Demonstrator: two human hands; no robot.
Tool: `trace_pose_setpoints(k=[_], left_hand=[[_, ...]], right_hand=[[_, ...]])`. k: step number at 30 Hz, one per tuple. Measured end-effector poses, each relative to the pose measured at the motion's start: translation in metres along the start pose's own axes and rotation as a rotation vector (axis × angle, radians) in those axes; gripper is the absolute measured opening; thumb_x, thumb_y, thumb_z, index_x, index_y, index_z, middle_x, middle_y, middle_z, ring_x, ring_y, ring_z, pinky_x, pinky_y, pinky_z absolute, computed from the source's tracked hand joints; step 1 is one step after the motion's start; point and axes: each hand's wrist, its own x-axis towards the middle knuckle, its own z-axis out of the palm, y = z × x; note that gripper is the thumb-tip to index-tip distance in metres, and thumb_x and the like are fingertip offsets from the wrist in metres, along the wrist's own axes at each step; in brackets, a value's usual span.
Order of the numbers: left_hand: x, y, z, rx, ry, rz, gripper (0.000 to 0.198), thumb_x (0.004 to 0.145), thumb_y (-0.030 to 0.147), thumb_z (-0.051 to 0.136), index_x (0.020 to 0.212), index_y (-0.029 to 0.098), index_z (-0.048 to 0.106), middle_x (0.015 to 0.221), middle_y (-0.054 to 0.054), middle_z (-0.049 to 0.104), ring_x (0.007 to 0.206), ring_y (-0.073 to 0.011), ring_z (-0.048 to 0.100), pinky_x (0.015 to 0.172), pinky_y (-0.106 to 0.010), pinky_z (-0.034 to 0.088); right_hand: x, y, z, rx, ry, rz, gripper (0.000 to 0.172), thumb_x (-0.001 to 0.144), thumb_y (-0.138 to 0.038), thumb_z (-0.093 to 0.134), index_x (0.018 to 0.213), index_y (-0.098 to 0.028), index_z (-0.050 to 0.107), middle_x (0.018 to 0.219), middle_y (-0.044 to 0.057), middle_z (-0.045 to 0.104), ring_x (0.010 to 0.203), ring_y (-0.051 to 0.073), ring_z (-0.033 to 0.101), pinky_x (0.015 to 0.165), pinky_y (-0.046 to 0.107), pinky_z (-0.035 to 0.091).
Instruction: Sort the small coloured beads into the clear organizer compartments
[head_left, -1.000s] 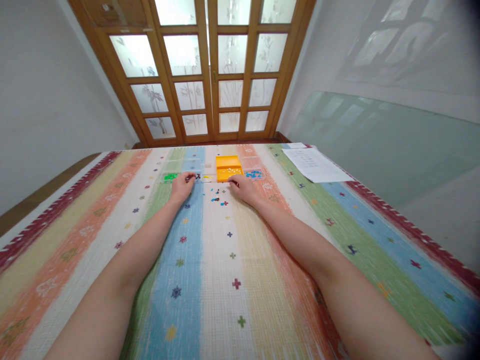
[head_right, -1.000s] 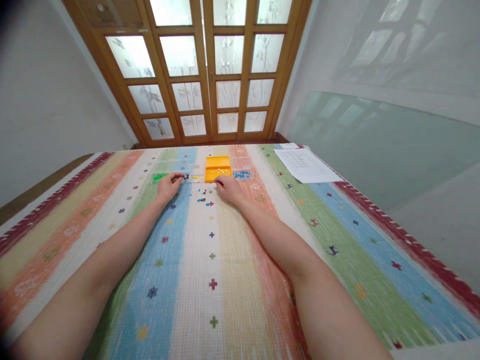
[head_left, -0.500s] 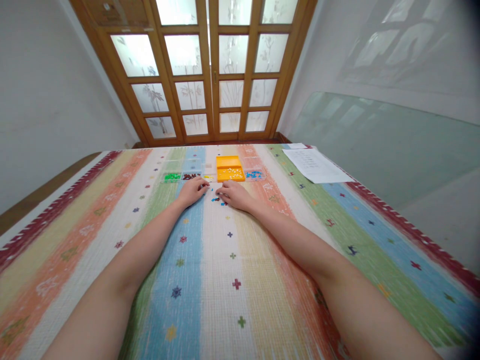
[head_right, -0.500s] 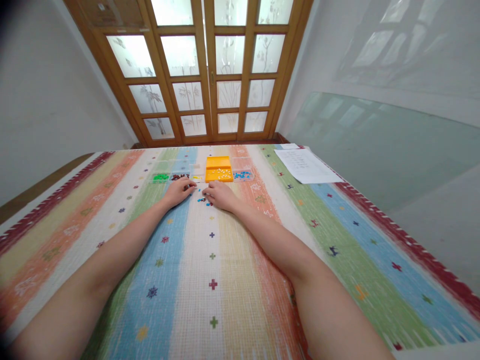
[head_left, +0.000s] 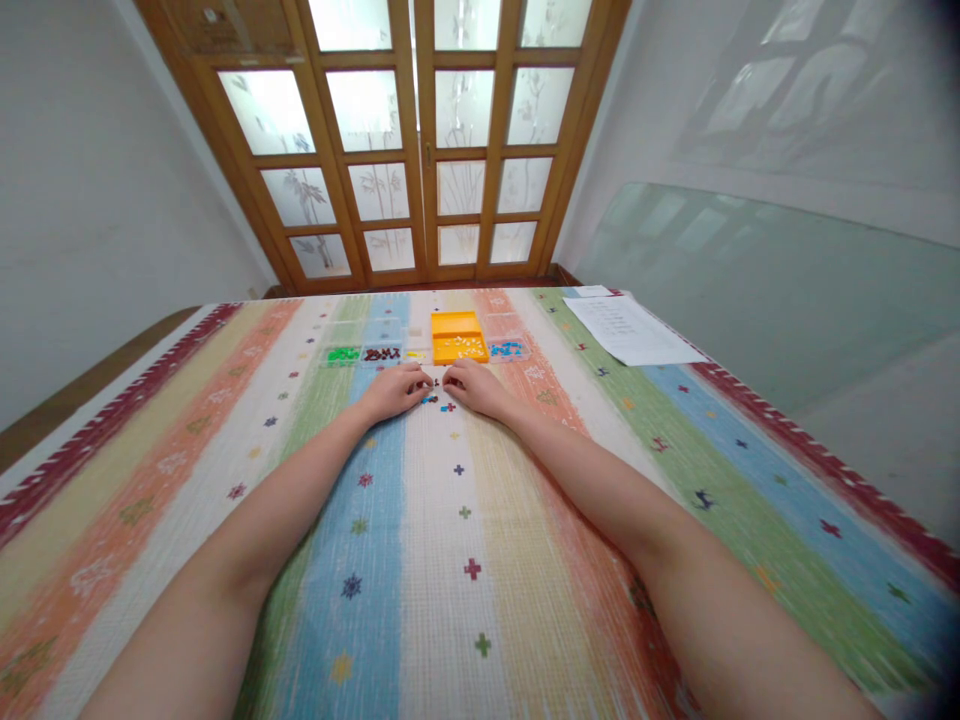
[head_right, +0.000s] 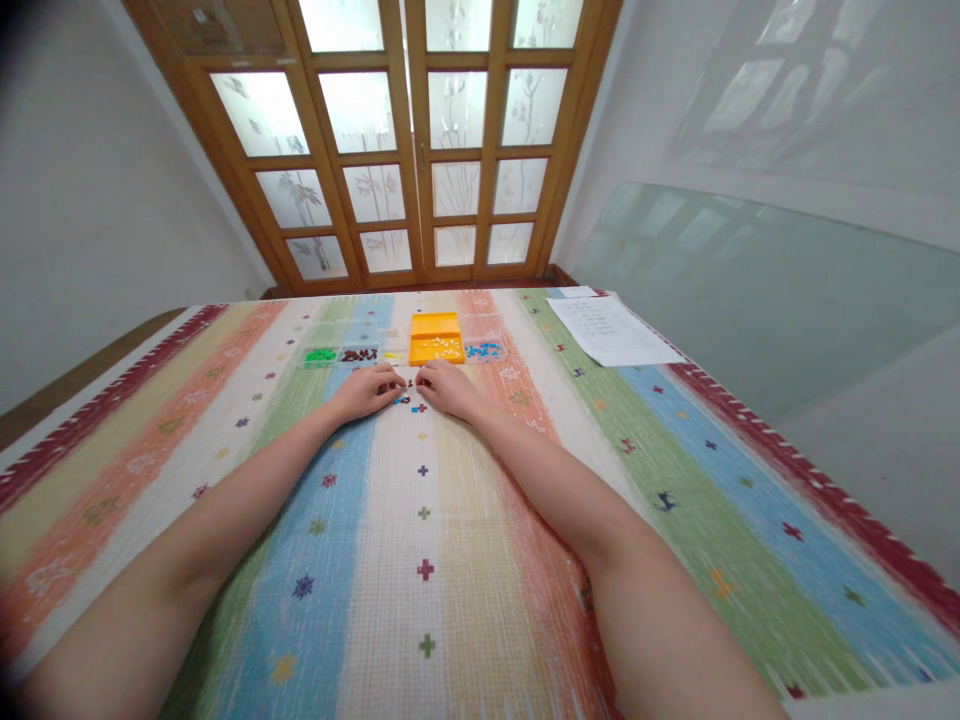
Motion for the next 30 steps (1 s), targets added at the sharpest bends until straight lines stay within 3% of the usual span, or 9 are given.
trace_pose_setpoints(k=[4, 10, 15, 20, 24, 30], left_hand=[[0.003, 0.000, 0.003, -0.051, -0.045, 0.070, 0.023, 0.101, 0.032, 0.057, 0.107, 0.025, 0.078, 0.106, -0.006, 0.070, 0.098, -0.0207, 0.066, 0.089, -0.033, 0.050], [0.004, 0.000, 0.002, -0.133, -0.082, 0.065, 0.025, 0.103, 0.031, 0.056, 0.111, 0.027, 0.079, 0.107, -0.006, 0.071, 0.101, -0.0213, 0.066, 0.093, -0.034, 0.050], [0.005, 0.001, 0.002, -0.176, -0.095, 0.057, 0.022, 0.101, 0.030, 0.058, 0.103, 0.026, 0.080, 0.103, -0.006, 0.071, 0.098, -0.0211, 0.066, 0.091, -0.034, 0.050], [0.005, -0.001, 0.007, -0.212, -0.033, 0.009, 0.017, 0.098, 0.030, 0.062, 0.099, 0.023, 0.077, 0.102, -0.006, 0.072, 0.095, -0.0206, 0.065, 0.089, -0.034, 0.051], [0.011, -0.006, 0.010, -0.297, 0.097, -0.145, 0.019, 0.096, 0.032, 0.061, 0.102, 0.020, 0.075, 0.098, -0.004, 0.075, 0.082, -0.0180, 0.064, 0.082, -0.033, 0.051], [0.040, -0.022, 0.016, -0.471, 0.242, -0.325, 0.018, 0.090, 0.032, 0.064, 0.101, 0.020, 0.071, 0.093, -0.004, 0.075, 0.077, -0.0166, 0.065, 0.073, -0.029, 0.052]], right_hand=[[0.002, 0.012, -0.007, 0.067, 0.133, 0.128, 0.010, 0.096, -0.017, 0.062, 0.098, -0.017, 0.072, 0.096, 0.006, 0.072, 0.087, 0.019, 0.062, 0.079, 0.029, 0.043], [0.000, 0.053, -0.028, 0.060, 0.443, 0.425, 0.011, 0.092, -0.020, 0.057, 0.093, -0.018, 0.068, 0.087, 0.005, 0.071, 0.078, 0.019, 0.060, 0.073, 0.028, 0.041], [-0.007, 0.082, -0.037, -0.016, 0.610, 0.535, 0.017, 0.090, -0.021, 0.053, 0.098, -0.017, 0.068, 0.086, 0.006, 0.069, 0.077, 0.021, 0.059, 0.070, 0.029, 0.038], [-0.007, 0.084, -0.028, -0.061, 0.586, 0.514, 0.018, 0.091, -0.021, 0.052, 0.097, -0.017, 0.069, 0.089, 0.008, 0.069, 0.081, 0.022, 0.059, 0.074, 0.031, 0.040], [-0.001, 0.069, -0.015, -0.081, 0.531, 0.426, 0.017, 0.092, -0.020, 0.053, 0.095, -0.018, 0.070, 0.093, 0.008, 0.071, 0.087, 0.023, 0.060, 0.079, 0.032, 0.041], [0.003, 0.058, -0.007, -0.024, 0.444, 0.344, 0.019, 0.093, -0.017, 0.054, 0.099, -0.018, 0.071, 0.097, 0.008, 0.073, 0.087, 0.022, 0.062, 0.079, 0.030, 0.042]])
